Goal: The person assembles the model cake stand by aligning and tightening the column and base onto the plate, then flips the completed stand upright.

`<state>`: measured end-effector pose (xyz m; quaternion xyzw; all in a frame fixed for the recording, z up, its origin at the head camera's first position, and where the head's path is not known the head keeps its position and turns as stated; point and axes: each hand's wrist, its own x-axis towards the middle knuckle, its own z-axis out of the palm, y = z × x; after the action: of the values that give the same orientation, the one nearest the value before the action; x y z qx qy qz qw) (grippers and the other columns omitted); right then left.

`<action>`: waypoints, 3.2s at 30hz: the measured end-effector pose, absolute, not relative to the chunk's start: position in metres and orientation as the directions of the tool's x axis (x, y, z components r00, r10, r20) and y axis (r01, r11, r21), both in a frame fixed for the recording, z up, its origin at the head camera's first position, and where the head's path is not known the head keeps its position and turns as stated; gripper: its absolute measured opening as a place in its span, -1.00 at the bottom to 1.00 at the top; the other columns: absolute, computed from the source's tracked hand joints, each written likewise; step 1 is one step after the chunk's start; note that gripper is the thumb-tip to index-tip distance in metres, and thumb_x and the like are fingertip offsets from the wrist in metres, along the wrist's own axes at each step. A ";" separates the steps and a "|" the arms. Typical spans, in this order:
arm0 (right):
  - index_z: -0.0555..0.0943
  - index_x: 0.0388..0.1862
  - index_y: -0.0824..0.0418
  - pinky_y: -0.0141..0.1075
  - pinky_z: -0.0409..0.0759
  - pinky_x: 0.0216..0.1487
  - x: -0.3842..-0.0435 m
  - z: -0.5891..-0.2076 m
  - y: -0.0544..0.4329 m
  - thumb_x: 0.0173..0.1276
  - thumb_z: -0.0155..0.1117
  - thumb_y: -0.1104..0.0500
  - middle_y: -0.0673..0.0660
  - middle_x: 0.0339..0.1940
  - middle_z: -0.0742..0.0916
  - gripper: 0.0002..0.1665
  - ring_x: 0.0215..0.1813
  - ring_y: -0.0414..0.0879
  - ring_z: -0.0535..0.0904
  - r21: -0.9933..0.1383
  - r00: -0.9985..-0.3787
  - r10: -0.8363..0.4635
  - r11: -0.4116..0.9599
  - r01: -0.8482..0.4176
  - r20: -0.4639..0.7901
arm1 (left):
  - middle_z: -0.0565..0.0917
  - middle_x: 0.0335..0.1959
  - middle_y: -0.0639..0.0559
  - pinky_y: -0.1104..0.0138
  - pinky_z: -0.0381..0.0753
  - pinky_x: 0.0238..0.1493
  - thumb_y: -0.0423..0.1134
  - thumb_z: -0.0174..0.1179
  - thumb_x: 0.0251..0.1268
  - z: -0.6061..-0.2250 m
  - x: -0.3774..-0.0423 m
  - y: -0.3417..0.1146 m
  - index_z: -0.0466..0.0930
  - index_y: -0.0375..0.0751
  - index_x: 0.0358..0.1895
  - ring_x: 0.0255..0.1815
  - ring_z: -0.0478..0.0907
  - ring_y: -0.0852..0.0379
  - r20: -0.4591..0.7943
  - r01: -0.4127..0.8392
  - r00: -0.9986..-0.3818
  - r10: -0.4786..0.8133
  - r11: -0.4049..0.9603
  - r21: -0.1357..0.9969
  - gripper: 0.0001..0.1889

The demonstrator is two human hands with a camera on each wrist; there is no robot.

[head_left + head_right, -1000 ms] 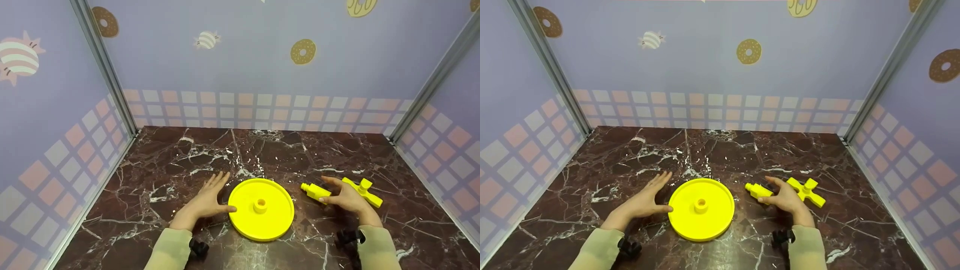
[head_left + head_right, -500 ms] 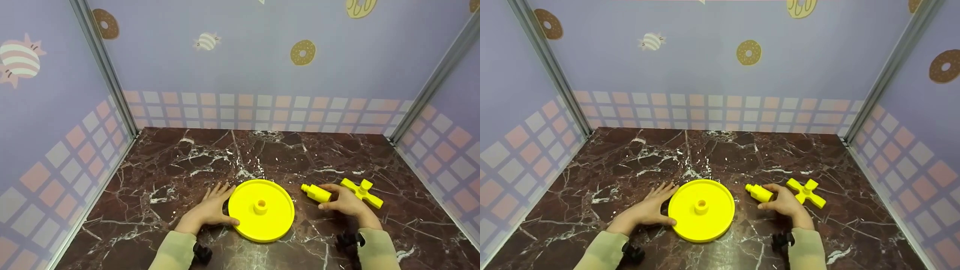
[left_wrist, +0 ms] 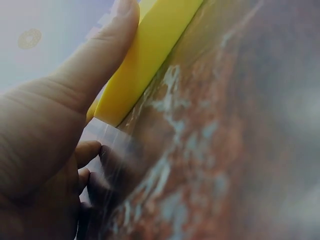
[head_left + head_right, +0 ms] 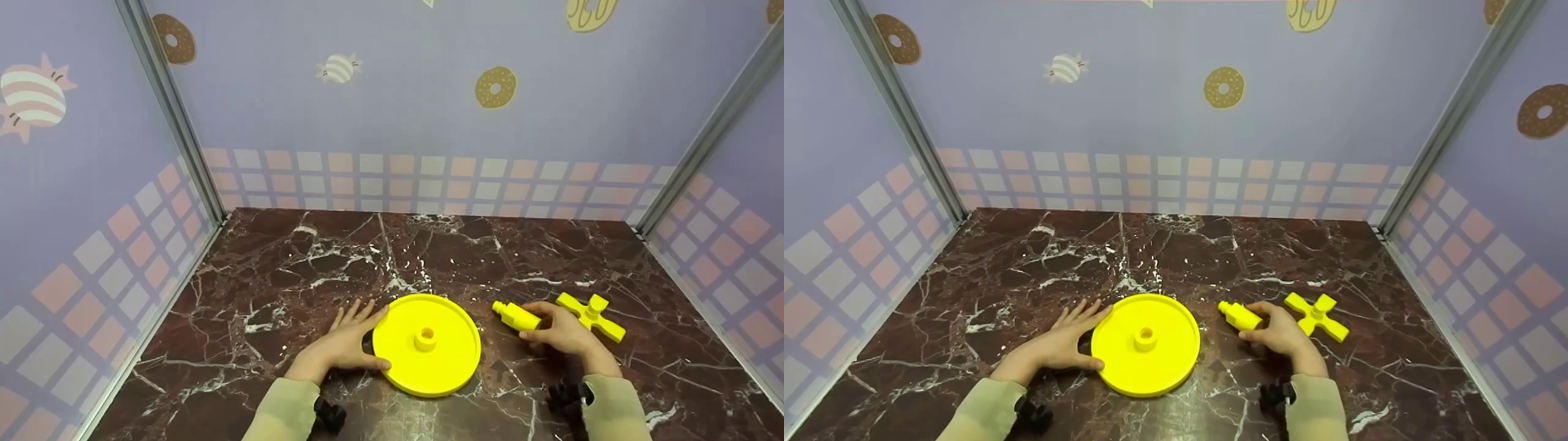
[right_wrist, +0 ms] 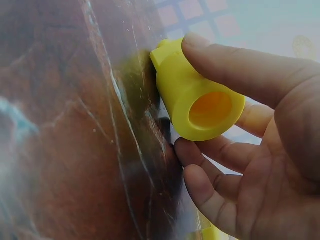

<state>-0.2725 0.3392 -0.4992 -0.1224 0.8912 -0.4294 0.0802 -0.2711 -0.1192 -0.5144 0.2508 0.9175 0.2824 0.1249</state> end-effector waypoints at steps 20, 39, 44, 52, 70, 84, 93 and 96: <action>0.57 0.34 0.32 -0.44 0.57 -0.01 -0.275 -0.501 0.335 0.35 0.46 0.15 0.31 0.20 0.72 -0.39 0.04 -0.06 0.63 -0.757 -0.983 -0.177 0.633 -0.159 0.058 | -0.10 0.73 -0.21 -0.30 -0.39 0.67 0.38 0.45 0.02 -0.519 -0.272 -0.120 -0.02 0.16 0.69 0.73 -0.33 -0.33 -0.081 0.388 -0.847 0.526 0.715 0.581 0.19; 0.48 0.31 0.50 -0.47 0.68 -0.07 -0.274 -0.491 0.305 0.29 0.42 0.40 0.01 -0.03 0.70 -0.38 -0.09 -0.25 0.66 -0.950 -0.985 -0.107 0.267 -0.162 0.138 | -0.09 0.73 -0.21 -0.30 -0.39 0.67 0.38 0.46 0.01 -0.518 -0.272 -0.119 0.00 0.15 0.69 0.73 -0.32 -0.33 -0.084 0.382 -0.851 0.518 0.721 0.579 0.19; 0.47 0.29 0.55 -0.47 0.69 -0.08 -0.273 -0.487 0.295 0.30 0.38 0.45 -0.06 -0.09 0.70 -0.42 -0.11 -0.24 0.68 -0.956 -0.982 -0.105 0.232 -0.179 0.158 | -0.09 0.73 -0.21 -0.29 -0.39 0.67 0.37 0.45 0.02 -0.518 -0.272 -0.119 0.00 0.15 0.69 0.73 -0.32 -0.33 -0.087 0.380 -0.851 0.518 0.722 0.578 0.19; 0.51 0.22 0.54 -0.45 0.72 -0.12 -0.269 -0.484 0.276 0.32 0.36 0.45 -0.02 -0.13 0.71 -0.50 -0.15 -0.22 0.69 -0.966 -0.983 -0.037 0.181 -0.185 0.181 | -0.08 0.73 -0.21 -0.29 -0.39 0.67 0.36 0.46 0.03 -0.518 -0.271 -0.119 0.00 0.15 0.69 0.74 -0.31 -0.32 -0.083 0.382 -0.851 0.519 0.719 0.581 0.18; 0.54 0.29 0.51 -0.33 0.80 -0.19 -0.263 -0.489 0.240 0.30 0.38 0.47 -0.10 -0.07 0.78 -0.44 -0.13 -0.17 0.75 -0.956 -0.955 -0.129 0.089 -0.278 0.266 | -0.08 0.73 -0.20 -0.29 -0.39 0.67 0.36 0.46 0.03 -0.519 -0.271 -0.119 0.00 0.16 0.69 0.74 -0.31 -0.32 -0.086 0.380 -0.854 0.514 0.727 0.572 0.18; 0.60 0.22 0.45 -0.31 0.79 0.00 -0.269 -0.485 0.201 0.22 0.52 0.37 0.10 0.03 0.80 -0.43 -0.08 -0.17 0.78 -0.943 -0.935 -0.209 0.112 -0.313 0.285 | -0.08 0.73 -0.19 -0.29 -0.43 0.67 0.35 0.46 0.03 -0.516 -0.270 -0.119 -0.01 0.14 0.69 0.74 -0.33 -0.31 -0.087 0.382 -0.850 0.520 0.722 0.577 0.19; 0.61 0.23 0.41 -0.33 0.75 0.07 -0.270 -0.489 0.180 0.19 0.56 0.31 0.41 0.15 0.73 -0.39 -0.02 -0.26 0.75 -0.933 -0.926 -0.240 0.144 -0.330 0.290 | -0.09 0.73 -0.16 -0.27 -0.42 0.68 0.42 0.44 -0.01 -0.517 -0.270 -0.119 -0.01 0.18 0.69 0.74 -0.33 -0.28 -0.090 0.383 -0.853 0.515 0.732 0.563 0.20; 0.61 0.23 0.43 -0.34 0.75 0.08 -0.270 -0.492 0.178 0.18 0.55 0.34 0.46 0.15 0.71 -0.39 -0.01 -0.29 0.74 -0.928 -0.920 -0.252 0.147 -0.342 0.299 | -0.09 0.73 -0.18 -0.28 -0.42 0.67 0.42 0.44 -0.01 -0.517 -0.270 -0.119 -0.01 0.15 0.69 0.74 -0.33 -0.30 -0.085 0.386 -0.851 0.518 0.727 0.567 0.21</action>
<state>-0.2698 0.1781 -0.4920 -0.1963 0.7565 -0.6228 -0.0360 -0.2701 -0.1190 -0.5167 0.2453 0.9217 0.2758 0.1195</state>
